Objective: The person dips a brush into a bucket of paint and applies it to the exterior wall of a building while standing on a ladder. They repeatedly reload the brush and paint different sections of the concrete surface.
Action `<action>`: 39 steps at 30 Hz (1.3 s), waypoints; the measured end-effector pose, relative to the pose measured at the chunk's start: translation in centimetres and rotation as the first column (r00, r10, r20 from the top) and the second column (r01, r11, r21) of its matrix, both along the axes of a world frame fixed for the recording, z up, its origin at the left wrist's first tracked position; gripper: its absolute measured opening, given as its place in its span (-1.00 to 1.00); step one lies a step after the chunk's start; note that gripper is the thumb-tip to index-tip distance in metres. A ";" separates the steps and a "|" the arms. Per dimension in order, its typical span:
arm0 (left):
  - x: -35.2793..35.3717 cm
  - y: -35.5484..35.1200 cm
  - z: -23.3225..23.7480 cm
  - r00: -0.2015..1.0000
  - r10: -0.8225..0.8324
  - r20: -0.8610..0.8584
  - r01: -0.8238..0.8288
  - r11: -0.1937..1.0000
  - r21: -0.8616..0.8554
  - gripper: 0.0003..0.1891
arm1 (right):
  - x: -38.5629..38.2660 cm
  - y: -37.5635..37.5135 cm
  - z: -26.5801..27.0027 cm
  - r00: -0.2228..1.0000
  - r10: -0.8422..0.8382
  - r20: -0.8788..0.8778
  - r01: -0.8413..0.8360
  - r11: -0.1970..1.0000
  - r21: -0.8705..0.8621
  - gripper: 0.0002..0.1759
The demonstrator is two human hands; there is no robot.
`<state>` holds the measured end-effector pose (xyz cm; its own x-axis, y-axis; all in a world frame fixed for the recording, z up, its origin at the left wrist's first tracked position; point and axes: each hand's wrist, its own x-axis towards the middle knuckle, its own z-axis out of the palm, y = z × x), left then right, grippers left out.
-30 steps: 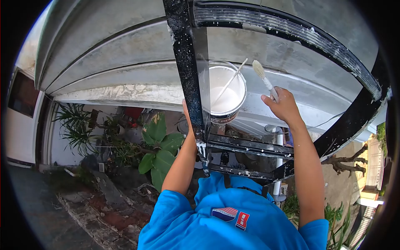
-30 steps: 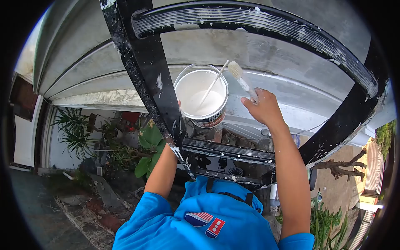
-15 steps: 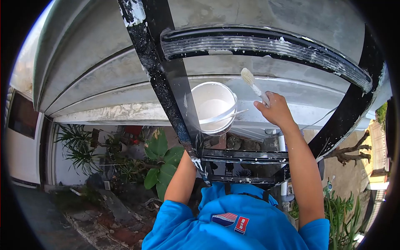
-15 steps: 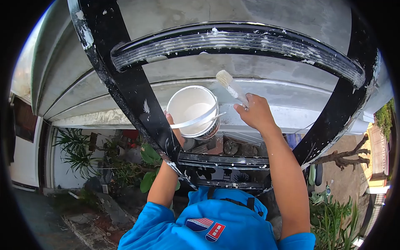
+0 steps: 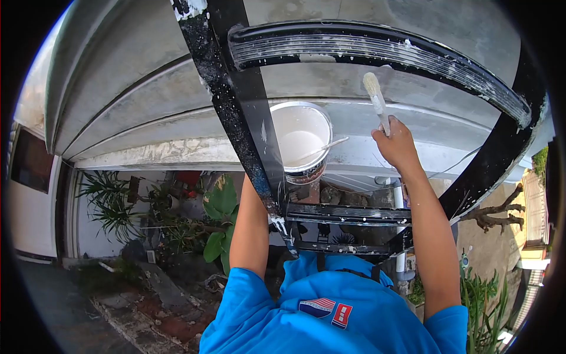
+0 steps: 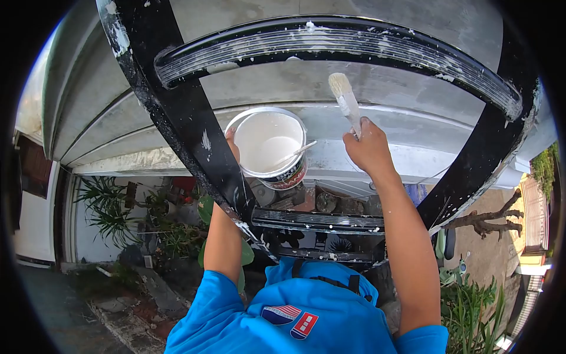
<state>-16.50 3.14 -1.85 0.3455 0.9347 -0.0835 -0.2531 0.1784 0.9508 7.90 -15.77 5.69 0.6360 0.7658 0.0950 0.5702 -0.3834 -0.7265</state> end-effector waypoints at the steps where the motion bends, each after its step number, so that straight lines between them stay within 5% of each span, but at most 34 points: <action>1: 0.0 0.7 0.2 1.000 -0.013 -0.018 0.013 1.000 0.019 -0.78 | 0.1 0.0 -0.3 1.000 0.015 -0.002 -0.015 1.000 0.005 -0.66; 4: -0.1 2.2 0.5 0.998 -0.044 -0.054 0.047 0.997 0.057 -0.79 | 0.2 0.2 -1.1 0.998 -0.042 0.044 0.035 0.990 0.137 -0.67; 7: 0.1 3.0 0.4 0.996 -0.058 -0.072 0.064 0.995 0.081 -0.79 | 0.7 0.1 -1.0 0.981 0.019 -0.191 0.006 0.992 0.128 -0.69; 16: 0.9 2.4 -1.3 0.995 0.064 -0.081 -0.050 0.985 0.166 -0.81 | -2.0 0.3 0.2 0.967 0.243 -0.072 -0.241 0.970 0.043 -0.39; 22: 1.3 2.8 -2.6 0.972 0.162 -0.172 -0.116 0.961 0.252 -0.81 | -3.0 3.4 0.7 0.902 0.407 0.143 -0.388 0.911 -0.142 -0.46; 24: 1.7 4.5 -4.4 0.988 0.109 -0.110 -0.094 0.986 0.136 -0.81 | -2.9 5.1 0.5 0.913 0.371 0.169 -0.360 0.928 -0.096 -0.52; 29: 1.7 4.0 -3.9 0.983 0.127 -0.134 -0.089 0.961 0.261 -0.81 | -2.4 10.7 -0.1 0.882 0.096 0.462 -0.125 0.992 0.032 -0.69; 39: 1.1 3.2 -2.4 0.925 0.275 -0.263 -0.005 0.700 0.714 -0.64 | -5.8 12.5 -0.7 0.963 0.178 0.201 -0.242 0.901 0.361 -0.72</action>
<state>-15.39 6.35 -4.20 0.2831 0.8043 0.5224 0.1262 -0.5712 0.8110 2.09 -3.30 4.97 0.4166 0.7651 0.4910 0.7267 0.0443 -0.6855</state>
